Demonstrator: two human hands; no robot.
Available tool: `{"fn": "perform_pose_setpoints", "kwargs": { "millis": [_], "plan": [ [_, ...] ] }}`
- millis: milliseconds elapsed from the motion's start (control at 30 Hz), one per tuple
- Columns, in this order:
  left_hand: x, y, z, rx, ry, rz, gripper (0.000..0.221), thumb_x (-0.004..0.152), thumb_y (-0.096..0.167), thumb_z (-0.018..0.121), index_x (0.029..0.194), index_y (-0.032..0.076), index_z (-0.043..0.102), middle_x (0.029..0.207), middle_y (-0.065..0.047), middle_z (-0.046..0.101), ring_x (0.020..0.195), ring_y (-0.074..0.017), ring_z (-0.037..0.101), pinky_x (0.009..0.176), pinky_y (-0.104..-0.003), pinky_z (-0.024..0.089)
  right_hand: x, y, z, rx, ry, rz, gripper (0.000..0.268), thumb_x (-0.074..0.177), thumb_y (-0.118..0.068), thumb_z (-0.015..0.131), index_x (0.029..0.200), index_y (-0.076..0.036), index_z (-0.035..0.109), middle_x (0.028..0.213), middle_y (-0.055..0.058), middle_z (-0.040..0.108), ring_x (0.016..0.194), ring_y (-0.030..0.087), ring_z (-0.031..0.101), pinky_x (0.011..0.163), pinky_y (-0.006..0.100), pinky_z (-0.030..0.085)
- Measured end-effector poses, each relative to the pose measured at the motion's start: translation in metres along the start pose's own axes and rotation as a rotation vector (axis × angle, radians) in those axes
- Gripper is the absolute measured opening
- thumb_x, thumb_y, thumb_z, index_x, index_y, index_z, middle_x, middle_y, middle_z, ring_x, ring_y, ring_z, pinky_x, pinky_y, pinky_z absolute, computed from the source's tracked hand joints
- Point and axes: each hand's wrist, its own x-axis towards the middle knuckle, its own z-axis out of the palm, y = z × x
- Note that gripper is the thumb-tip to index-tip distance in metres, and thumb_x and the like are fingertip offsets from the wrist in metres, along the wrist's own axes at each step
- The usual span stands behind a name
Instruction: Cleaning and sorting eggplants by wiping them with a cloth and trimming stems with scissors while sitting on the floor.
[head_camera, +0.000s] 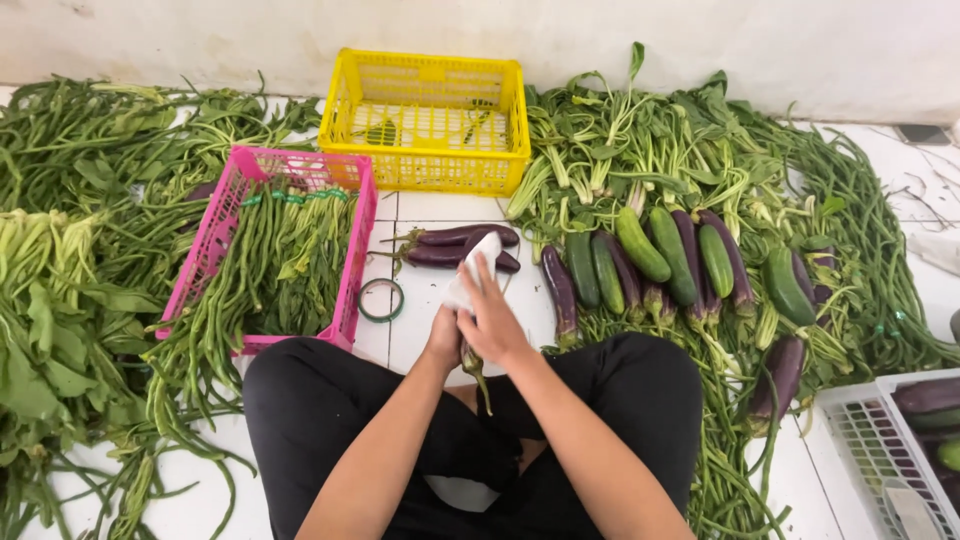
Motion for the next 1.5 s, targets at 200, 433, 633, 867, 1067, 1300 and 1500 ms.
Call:
{"fn": "perform_pose_setpoints", "kwargs": {
  "millis": [200,433,633,867,1067,1300,1500],
  "plan": [
    [-0.042,0.031,0.049,0.162,0.030,-0.122,0.051,0.100,0.054,0.058,0.132,0.015,0.064,0.081,-0.012,0.063,0.062,-0.0253,0.065,0.056,-0.034,0.063,0.020,0.034,-0.007,0.141,0.115,0.069,0.054,0.108,-0.017,0.036,0.162,-0.011,0.030,0.168,0.026,0.013,0.149,0.055,0.004,0.123,0.060,0.013],
    [-0.024,0.025,0.028,0.054,0.022,-0.024,0.052,0.101,0.052,0.058,0.140,0.019,0.058,0.085,-0.017,0.062,0.062,-0.0287,0.068,0.048,-0.038,0.063,0.017,0.021,-0.011,0.112,0.013,0.008,0.051,0.109,-0.021,0.036,0.157,-0.004,0.037,0.167,0.024,0.021,0.154,0.043,0.015,0.127,0.049,0.010],
    [-0.020,0.038,0.015,-0.082,0.099,0.105,0.061,0.104,0.050,0.051,0.160,0.033,0.033,0.158,-0.009,0.046,0.142,-0.0235,0.048,0.121,-0.043,0.035,-0.028,-0.007,0.005,0.048,-0.220,-0.138,0.053,0.107,-0.028,0.035,0.156,-0.008,0.040,0.168,0.014,0.022,0.155,0.038,0.011,0.126,0.045,0.015],
    [-0.055,0.045,0.052,0.179,0.051,0.069,0.058,0.106,0.049,0.043,0.158,0.024,0.037,0.162,-0.010,0.037,0.151,-0.0237,0.034,0.127,-0.044,0.024,-0.019,0.008,0.001,-0.036,-0.169,-0.070,0.055,0.107,-0.024,0.035,0.159,-0.008,0.032,0.168,0.018,0.019,0.151,0.047,0.017,0.123,0.049,0.024],
    [-0.038,0.023,0.040,0.268,0.017,-0.014,0.057,0.105,0.046,0.046,0.158,0.024,0.038,0.130,-0.017,0.049,0.109,-0.0298,0.049,0.089,-0.042,0.042,0.013,0.051,-0.002,-0.077,-0.038,0.025,0.056,0.108,-0.022,0.034,0.161,-0.007,0.027,0.168,0.022,0.017,0.151,0.048,0.013,0.124,0.050,0.018],
    [-0.022,0.023,0.028,0.312,-0.090,-0.065,0.061,0.102,0.043,0.053,0.159,0.030,0.035,0.087,-0.027,0.062,0.056,-0.0376,0.066,0.045,-0.042,0.060,0.038,0.101,-0.005,0.157,0.050,0.234,0.057,0.112,-0.034,0.023,0.160,-0.004,0.031,0.166,0.018,0.027,0.154,0.033,0.020,0.127,0.040,0.013],
    [0.015,0.006,-0.008,0.010,0.119,-0.051,0.055,0.106,0.049,0.047,0.155,0.026,0.047,0.122,-0.015,0.067,0.098,-0.0250,0.065,0.091,-0.043,0.057,-0.003,0.012,0.004,0.187,-0.065,-0.175,0.053,0.107,-0.020,0.034,0.155,0.000,0.038,0.163,0.022,0.031,0.152,0.039,0.021,0.125,0.049,0.012]
  ]
}}
